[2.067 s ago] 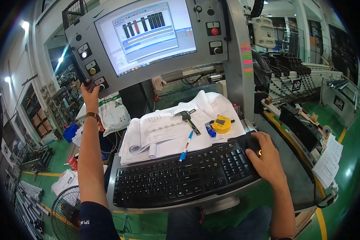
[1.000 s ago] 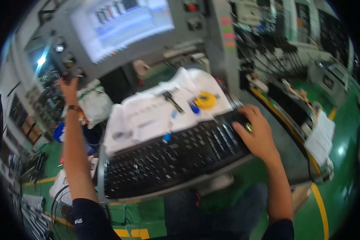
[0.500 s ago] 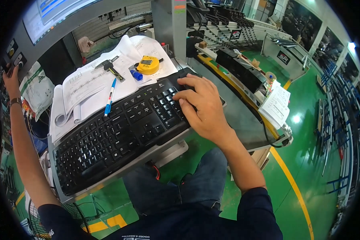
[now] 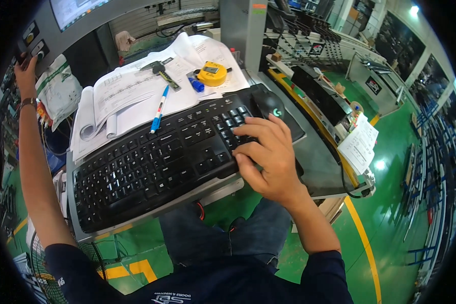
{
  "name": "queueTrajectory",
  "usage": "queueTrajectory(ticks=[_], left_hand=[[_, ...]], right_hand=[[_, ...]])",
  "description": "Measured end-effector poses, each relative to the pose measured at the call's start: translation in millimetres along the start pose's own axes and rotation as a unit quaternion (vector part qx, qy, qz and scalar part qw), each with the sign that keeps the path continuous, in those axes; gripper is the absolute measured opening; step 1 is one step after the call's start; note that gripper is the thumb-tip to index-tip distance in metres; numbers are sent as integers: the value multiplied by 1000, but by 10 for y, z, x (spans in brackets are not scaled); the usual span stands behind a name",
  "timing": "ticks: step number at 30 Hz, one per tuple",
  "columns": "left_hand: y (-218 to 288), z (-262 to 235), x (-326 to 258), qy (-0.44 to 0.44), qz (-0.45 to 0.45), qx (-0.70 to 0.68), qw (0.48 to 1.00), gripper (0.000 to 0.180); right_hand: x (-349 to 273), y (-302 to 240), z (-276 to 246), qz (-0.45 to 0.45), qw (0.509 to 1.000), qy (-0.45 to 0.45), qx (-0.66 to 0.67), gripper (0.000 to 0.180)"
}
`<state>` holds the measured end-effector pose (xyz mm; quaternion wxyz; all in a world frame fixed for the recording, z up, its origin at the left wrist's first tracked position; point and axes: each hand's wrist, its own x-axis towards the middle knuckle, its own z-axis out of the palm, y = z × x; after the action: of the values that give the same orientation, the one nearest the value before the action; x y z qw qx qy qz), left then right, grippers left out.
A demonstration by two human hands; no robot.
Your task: The person operates an industrial machine control panel and computer interface by hand, using a keyboard and mouse.
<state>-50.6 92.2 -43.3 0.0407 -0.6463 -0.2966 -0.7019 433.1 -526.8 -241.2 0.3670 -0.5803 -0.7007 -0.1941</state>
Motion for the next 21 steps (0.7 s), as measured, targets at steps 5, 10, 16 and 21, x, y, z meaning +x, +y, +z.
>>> queueTrajectory(ticks=[5,10,16,21], left_hand=[[392,160,-276,36,-18,-54,998,65],[518,131,-511,13,0,-139,990,61],[880,156,-624,-18,-55,-162,985,62],[1057,4,-590,7,-63,-158,985,60]], right_hand=[[114,-85,49,-2,1000,21,9,9],[364,-431,276,-32,997,-15,71,11],[377,-475,238,-58,995,-35,78,17],[408,-117,13,-20,1000,19,4,15]])
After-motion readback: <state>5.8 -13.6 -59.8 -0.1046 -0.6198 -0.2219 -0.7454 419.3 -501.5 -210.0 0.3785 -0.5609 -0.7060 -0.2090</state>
